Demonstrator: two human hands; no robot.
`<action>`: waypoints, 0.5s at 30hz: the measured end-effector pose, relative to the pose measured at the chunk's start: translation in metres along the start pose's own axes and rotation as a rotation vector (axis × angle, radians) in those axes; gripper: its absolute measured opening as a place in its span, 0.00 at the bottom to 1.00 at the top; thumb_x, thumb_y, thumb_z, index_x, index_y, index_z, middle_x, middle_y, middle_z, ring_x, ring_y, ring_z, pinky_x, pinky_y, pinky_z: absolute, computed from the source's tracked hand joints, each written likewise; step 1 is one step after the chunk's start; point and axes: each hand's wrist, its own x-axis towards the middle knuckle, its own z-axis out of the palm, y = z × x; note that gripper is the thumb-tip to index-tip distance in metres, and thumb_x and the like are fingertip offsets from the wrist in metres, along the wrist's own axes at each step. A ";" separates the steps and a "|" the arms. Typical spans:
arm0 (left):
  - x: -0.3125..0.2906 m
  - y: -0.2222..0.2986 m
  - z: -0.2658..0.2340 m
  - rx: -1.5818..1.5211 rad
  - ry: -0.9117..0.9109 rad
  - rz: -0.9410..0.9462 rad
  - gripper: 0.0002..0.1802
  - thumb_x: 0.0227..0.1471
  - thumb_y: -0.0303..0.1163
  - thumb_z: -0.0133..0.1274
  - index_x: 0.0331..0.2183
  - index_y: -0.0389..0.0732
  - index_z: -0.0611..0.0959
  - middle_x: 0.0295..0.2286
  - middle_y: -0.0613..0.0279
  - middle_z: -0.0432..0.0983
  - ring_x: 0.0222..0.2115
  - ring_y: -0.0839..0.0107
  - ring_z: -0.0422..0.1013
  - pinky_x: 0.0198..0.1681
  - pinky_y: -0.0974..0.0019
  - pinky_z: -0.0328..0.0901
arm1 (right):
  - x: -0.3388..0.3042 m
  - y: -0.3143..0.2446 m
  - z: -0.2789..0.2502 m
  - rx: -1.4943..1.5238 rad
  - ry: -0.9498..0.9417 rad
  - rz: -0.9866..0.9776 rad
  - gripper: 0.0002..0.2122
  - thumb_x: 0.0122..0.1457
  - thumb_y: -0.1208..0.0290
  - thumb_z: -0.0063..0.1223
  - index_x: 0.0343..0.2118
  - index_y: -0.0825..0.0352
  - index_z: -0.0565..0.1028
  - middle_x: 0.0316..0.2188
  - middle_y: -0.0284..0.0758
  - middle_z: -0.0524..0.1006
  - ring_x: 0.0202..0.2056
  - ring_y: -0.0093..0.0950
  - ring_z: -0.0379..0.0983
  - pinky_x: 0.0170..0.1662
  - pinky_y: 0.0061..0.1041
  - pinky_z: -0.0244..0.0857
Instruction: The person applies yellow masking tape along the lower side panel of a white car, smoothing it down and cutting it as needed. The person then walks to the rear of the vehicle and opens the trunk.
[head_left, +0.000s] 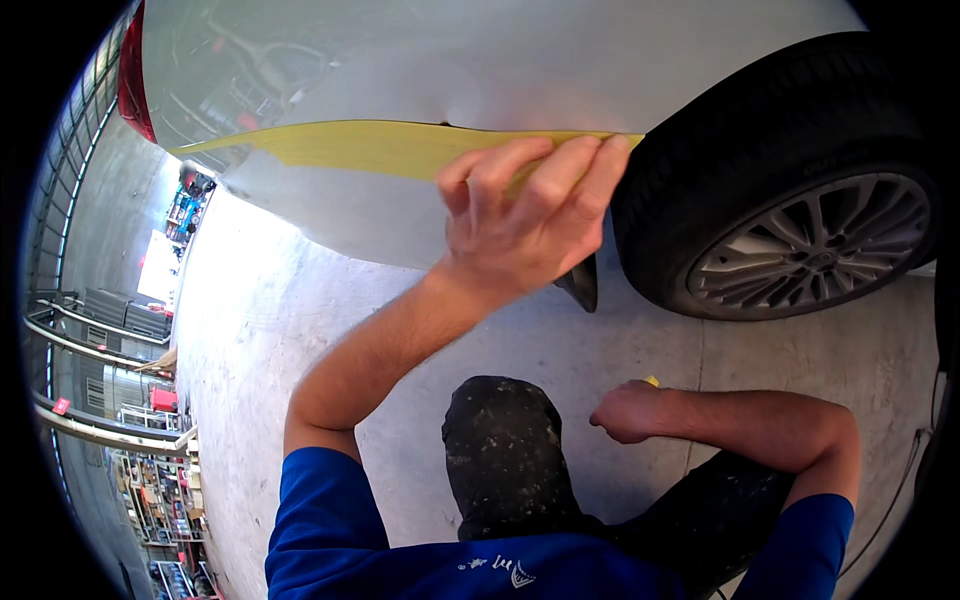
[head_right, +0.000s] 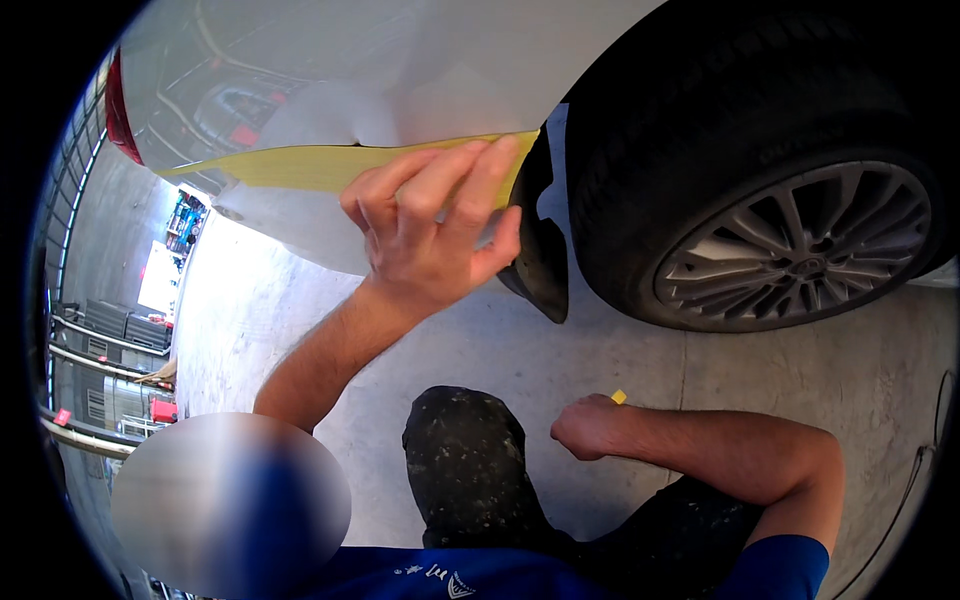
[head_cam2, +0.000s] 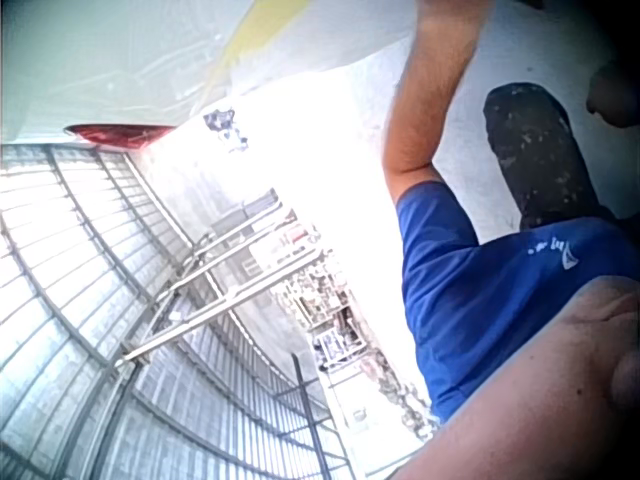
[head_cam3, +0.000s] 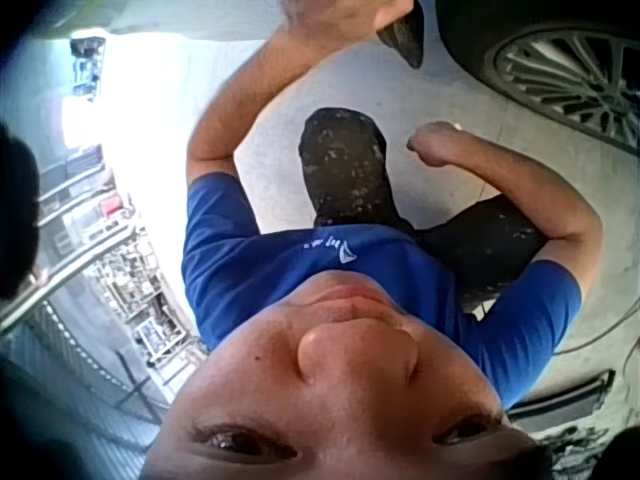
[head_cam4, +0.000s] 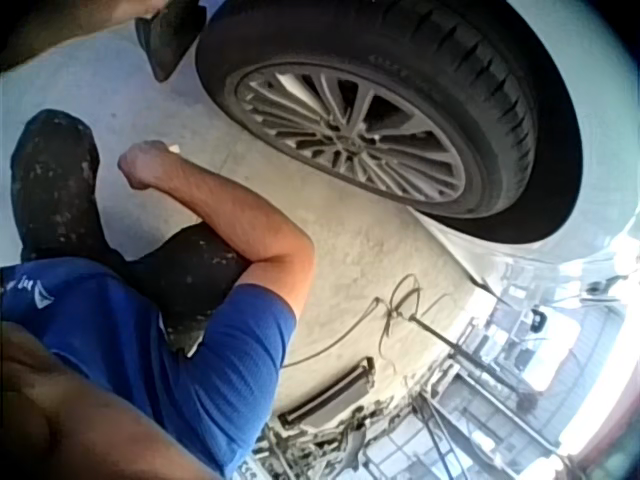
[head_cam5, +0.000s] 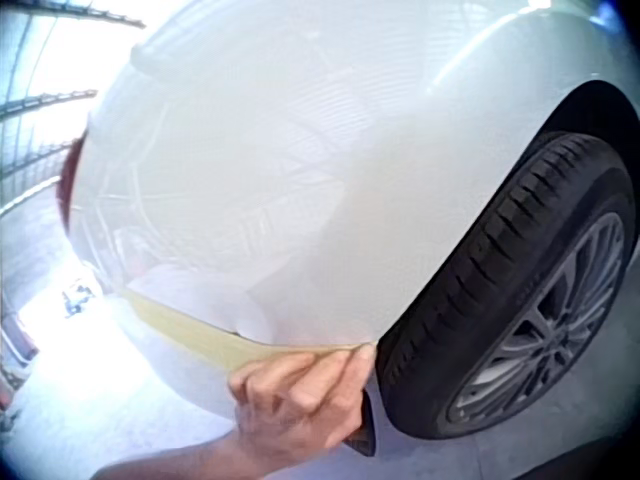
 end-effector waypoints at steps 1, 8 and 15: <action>0.002 0.006 0.001 0.003 -0.002 -0.009 0.31 0.33 0.38 0.61 0.46 0.53 0.81 0.44 0.76 0.65 0.44 0.72 0.60 0.48 0.64 0.49 | 0.000 0.001 0.001 -0.006 -0.001 -0.004 0.11 0.49 0.76 0.49 0.36 0.64 0.79 0.35 0.42 0.79 0.40 0.42 0.76 0.42 0.41 0.70; 0.006 0.012 -0.001 0.002 -0.035 -0.020 0.28 0.32 0.34 0.60 0.44 0.57 0.83 0.45 0.80 0.66 0.45 0.74 0.59 0.48 0.66 0.49 | -0.002 0.004 0.005 0.011 0.056 -0.009 0.10 0.49 0.75 0.49 0.35 0.63 0.79 0.32 0.42 0.79 0.38 0.42 0.76 0.40 0.41 0.70; -0.016 0.000 -0.007 0.041 -0.069 -0.042 0.38 0.29 0.33 0.62 0.50 0.59 0.78 0.48 0.81 0.65 0.46 0.71 0.57 0.47 0.64 0.48 | -0.003 0.007 0.005 0.024 0.067 -0.012 0.10 0.48 0.77 0.50 0.34 0.64 0.79 0.31 0.42 0.79 0.37 0.42 0.77 0.39 0.41 0.70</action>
